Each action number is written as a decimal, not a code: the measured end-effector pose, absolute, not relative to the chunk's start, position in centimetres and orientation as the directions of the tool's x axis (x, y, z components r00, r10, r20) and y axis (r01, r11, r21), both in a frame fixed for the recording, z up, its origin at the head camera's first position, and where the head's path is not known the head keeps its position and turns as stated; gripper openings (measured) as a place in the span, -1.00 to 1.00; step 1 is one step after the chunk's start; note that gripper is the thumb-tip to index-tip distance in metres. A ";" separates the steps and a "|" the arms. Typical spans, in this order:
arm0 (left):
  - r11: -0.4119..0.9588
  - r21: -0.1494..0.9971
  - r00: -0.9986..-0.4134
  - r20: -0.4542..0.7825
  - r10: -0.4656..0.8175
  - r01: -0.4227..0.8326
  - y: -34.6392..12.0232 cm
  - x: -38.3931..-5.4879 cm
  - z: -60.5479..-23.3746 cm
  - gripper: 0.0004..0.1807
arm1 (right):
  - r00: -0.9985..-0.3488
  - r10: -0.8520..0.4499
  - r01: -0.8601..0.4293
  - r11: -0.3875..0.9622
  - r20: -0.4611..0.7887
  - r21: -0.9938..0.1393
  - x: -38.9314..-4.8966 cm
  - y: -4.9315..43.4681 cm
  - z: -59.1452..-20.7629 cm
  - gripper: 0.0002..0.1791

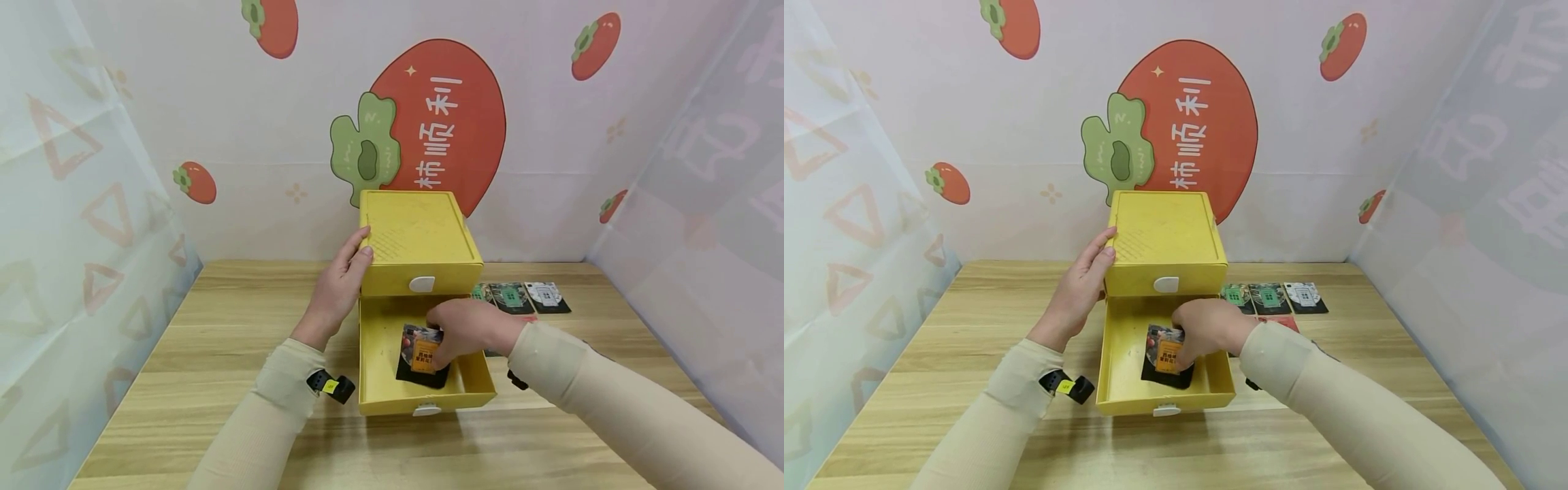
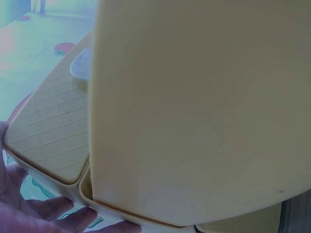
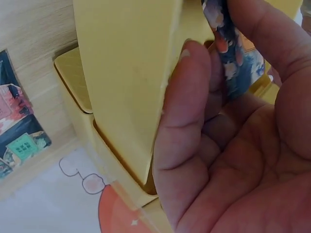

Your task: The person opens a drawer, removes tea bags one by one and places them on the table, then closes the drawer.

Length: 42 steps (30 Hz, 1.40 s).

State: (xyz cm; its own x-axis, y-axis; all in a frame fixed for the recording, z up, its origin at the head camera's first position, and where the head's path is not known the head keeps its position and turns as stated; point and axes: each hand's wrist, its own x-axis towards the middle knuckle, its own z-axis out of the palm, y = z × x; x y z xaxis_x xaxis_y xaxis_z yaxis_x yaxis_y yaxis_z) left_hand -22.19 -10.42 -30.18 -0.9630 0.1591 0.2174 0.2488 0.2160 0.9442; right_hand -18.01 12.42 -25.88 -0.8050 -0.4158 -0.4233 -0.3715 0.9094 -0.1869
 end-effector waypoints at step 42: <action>0.190 0.947 -0.959 0.227 0.167 0.257 -10.3 -22.1 -30.2 -0.42 | -0.801 -0.491 0.058 0.506 -0.342 -0.861 -16.8 18.9 -24.3 -0.56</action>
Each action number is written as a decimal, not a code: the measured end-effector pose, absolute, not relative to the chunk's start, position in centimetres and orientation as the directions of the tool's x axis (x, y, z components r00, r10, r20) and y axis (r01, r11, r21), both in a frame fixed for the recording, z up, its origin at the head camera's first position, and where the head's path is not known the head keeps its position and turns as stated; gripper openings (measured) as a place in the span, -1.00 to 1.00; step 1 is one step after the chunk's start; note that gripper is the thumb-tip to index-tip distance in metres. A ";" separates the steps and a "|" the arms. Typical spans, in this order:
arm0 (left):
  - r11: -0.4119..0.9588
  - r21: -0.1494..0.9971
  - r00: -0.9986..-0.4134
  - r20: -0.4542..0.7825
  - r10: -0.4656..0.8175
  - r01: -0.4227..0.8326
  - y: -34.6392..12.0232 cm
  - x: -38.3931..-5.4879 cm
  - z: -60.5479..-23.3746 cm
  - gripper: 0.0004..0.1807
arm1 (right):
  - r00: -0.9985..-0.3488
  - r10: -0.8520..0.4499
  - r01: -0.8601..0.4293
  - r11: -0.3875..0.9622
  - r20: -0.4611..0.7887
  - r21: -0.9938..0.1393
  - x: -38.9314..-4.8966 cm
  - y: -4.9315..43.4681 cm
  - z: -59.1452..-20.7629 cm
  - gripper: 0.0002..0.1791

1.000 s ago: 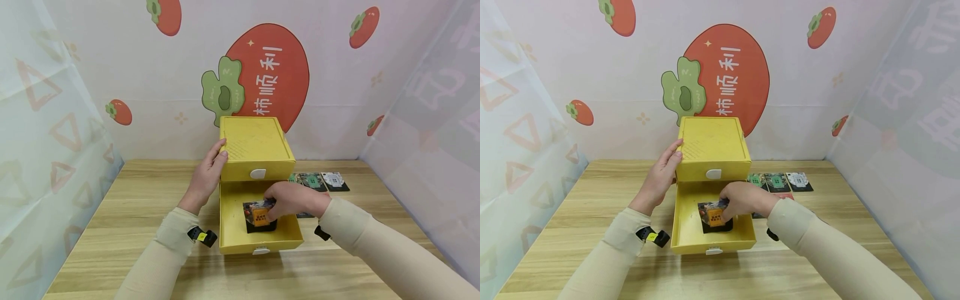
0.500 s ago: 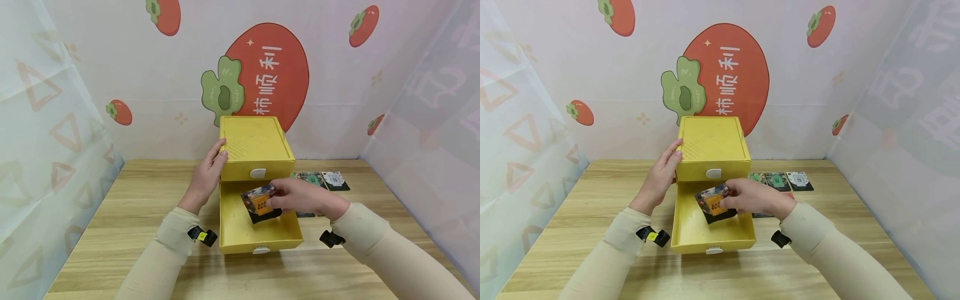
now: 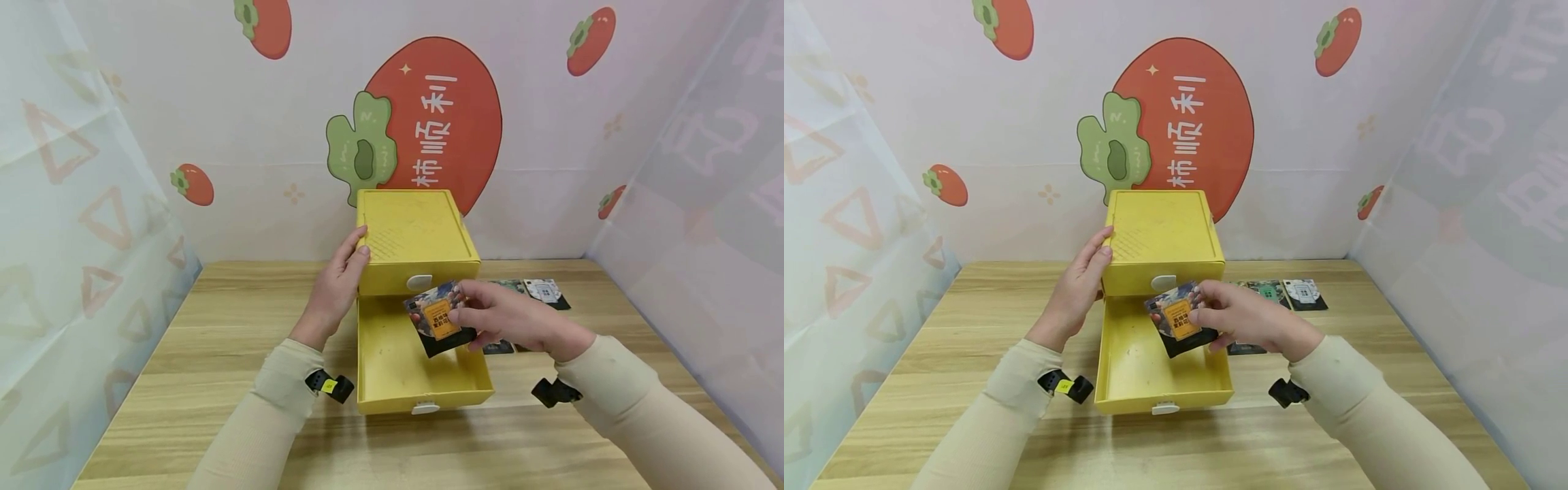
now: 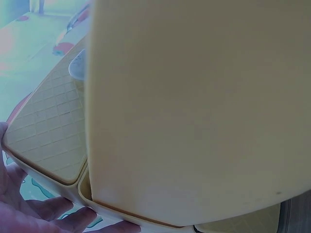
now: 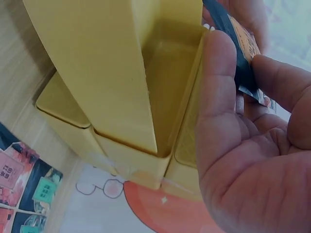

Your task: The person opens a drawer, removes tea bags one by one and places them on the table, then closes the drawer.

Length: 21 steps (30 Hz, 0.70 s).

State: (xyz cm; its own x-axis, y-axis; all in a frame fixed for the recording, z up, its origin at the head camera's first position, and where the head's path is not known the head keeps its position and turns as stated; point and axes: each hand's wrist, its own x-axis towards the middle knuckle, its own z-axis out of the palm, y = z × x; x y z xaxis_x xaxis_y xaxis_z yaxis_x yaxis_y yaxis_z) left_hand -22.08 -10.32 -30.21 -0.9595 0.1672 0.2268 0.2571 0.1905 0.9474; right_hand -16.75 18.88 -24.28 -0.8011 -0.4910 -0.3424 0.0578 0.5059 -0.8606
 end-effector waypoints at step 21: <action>0.171 0.954 -0.961 0.216 0.173 0.246 -10.2 -22.2 -30.4 -0.39 | -0.859 -0.469 0.004 0.393 -0.204 -0.919 -16.7 24.4 -22.0 -0.69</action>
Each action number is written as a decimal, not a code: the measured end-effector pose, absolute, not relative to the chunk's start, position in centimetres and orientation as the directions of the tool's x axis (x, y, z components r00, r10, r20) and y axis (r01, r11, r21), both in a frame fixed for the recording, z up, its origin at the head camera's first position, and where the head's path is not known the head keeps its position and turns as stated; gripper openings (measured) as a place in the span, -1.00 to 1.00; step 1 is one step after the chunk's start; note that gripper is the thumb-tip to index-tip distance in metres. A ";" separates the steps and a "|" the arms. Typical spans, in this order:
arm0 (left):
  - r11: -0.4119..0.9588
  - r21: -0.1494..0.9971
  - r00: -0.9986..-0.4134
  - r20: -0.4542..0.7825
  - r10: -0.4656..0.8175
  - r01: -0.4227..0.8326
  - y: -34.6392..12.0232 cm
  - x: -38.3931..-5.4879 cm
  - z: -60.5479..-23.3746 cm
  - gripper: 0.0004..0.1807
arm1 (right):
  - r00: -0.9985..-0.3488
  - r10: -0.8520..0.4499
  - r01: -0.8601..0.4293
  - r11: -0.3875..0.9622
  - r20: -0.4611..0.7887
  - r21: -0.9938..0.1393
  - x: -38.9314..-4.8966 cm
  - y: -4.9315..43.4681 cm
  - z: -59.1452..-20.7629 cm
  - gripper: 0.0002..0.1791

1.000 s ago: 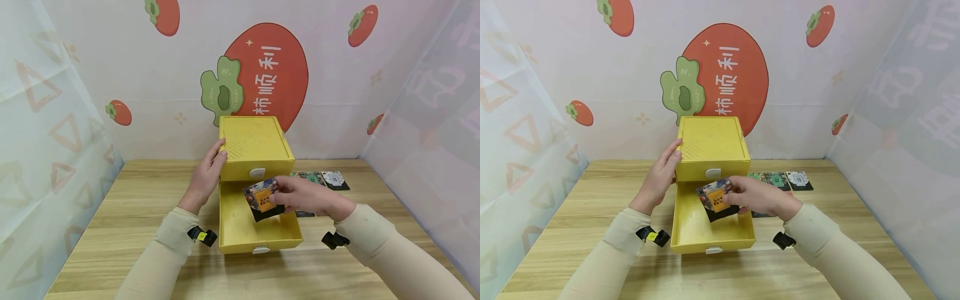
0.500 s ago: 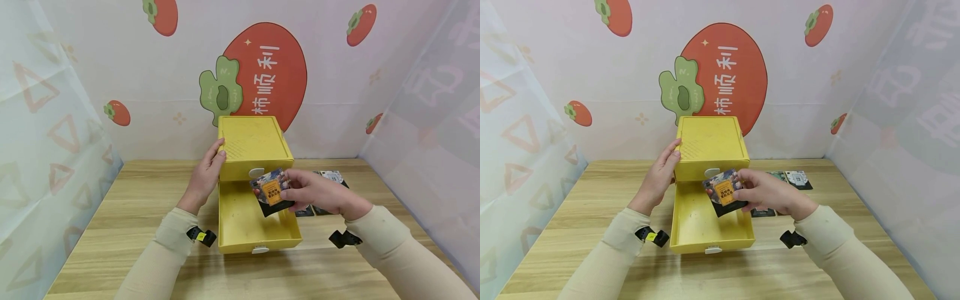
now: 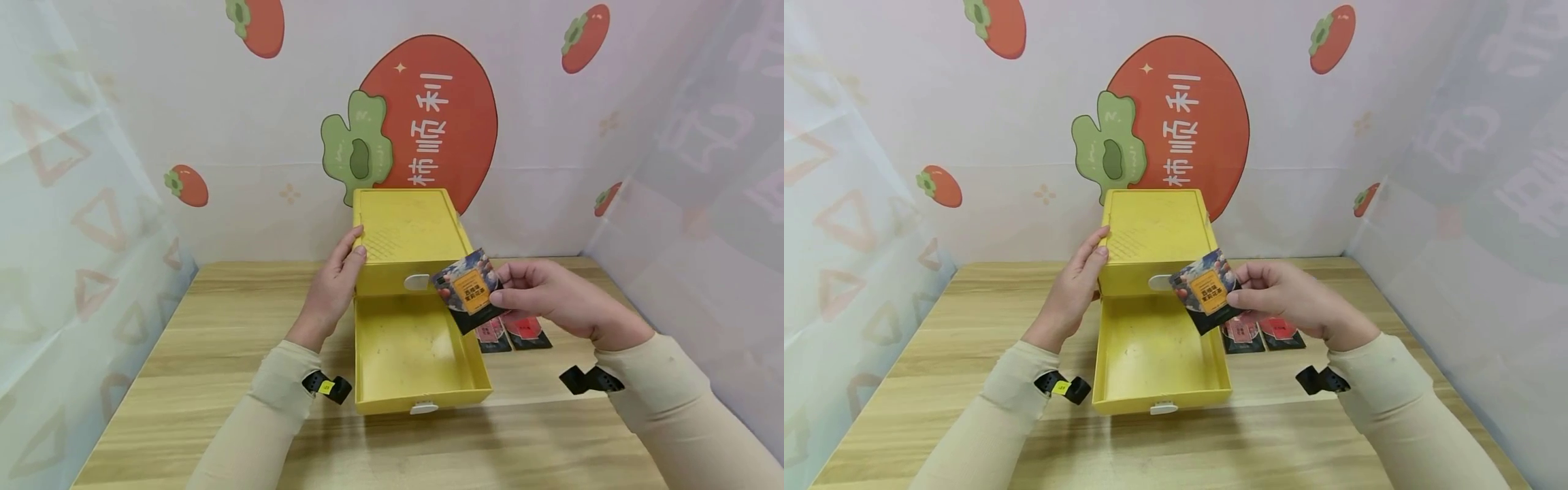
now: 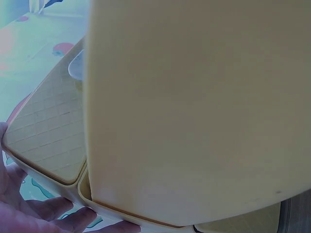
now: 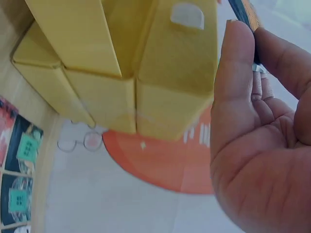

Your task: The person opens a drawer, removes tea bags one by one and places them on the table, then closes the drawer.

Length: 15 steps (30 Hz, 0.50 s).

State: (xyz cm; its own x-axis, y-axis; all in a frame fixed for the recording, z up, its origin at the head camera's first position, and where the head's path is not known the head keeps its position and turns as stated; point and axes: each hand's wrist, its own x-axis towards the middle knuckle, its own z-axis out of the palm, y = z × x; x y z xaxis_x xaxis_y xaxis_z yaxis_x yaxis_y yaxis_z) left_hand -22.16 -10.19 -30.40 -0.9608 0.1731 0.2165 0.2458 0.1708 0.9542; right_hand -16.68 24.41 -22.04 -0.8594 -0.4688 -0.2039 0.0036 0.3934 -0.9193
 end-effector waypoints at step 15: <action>0.176 0.951 -0.960 0.227 0.164 0.255 -10.2 -22.2 -30.4 -0.43 | -0.942 -0.267 0.108 0.328 -0.202 -0.938 -17.7 31.4 -22.5 -0.77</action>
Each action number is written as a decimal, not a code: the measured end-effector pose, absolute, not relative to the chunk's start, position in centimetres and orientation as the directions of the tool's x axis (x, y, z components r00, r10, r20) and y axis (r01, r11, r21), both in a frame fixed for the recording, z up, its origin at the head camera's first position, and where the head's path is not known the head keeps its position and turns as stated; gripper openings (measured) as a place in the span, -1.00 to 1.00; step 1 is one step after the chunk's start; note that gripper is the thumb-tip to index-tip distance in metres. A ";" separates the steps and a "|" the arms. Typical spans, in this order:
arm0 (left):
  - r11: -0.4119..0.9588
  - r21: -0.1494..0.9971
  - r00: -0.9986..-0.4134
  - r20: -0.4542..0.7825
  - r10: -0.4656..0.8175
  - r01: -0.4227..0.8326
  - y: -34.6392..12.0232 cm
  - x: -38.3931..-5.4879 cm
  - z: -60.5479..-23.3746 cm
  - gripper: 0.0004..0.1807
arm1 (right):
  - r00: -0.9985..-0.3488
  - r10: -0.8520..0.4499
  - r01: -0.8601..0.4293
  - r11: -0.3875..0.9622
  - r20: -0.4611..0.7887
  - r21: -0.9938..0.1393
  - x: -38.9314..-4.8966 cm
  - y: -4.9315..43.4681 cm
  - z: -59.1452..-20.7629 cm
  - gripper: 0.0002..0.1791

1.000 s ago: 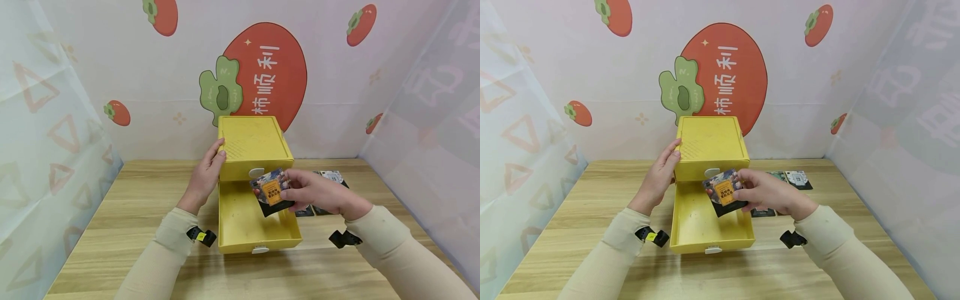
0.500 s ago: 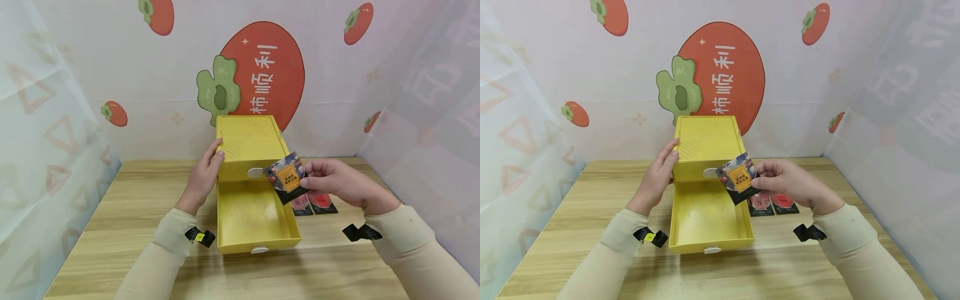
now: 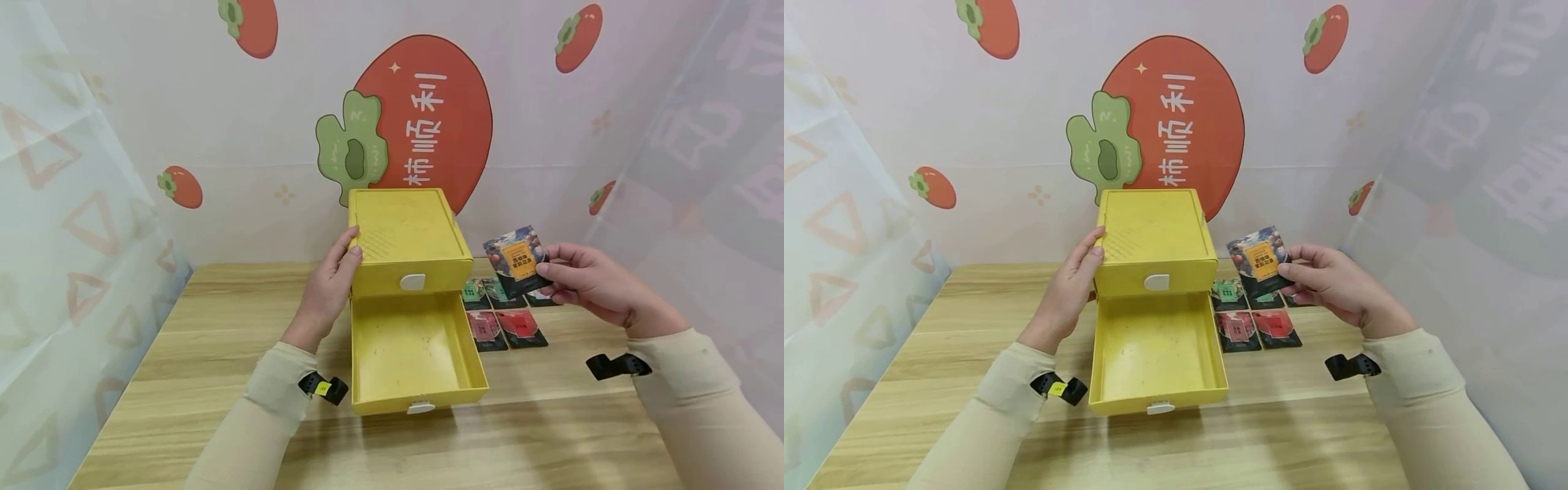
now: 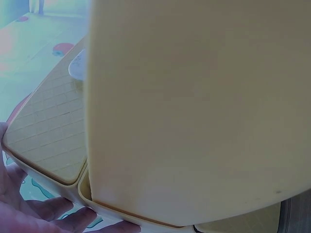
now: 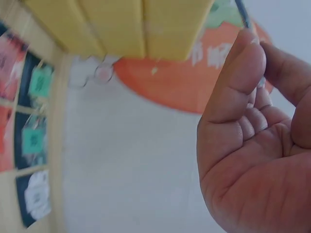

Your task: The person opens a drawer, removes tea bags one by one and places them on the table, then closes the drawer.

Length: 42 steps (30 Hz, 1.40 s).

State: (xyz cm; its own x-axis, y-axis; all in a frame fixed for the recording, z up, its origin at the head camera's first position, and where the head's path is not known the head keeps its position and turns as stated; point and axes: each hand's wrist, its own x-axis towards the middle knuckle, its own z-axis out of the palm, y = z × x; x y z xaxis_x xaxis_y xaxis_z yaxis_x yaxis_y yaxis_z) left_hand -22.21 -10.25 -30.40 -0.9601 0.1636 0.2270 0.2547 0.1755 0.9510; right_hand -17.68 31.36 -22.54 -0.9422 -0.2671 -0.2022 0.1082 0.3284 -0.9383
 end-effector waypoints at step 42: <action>0.188 0.949 -0.961 0.224 0.166 0.253 -10.3 -22.5 -30.4 -0.42 | -0.838 0.043 0.512 0.407 -0.545 -0.756 -19.4 41.2 -33.8 -0.72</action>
State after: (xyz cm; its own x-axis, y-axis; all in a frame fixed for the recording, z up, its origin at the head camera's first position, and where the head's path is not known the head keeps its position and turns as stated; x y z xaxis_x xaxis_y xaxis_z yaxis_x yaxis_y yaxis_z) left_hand -22.51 -10.32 -30.43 -0.9605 0.1657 0.2235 0.2532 0.1877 0.9490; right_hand -19.37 41.19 -33.77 -0.8376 0.0428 -0.5445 0.5124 0.4068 -0.7563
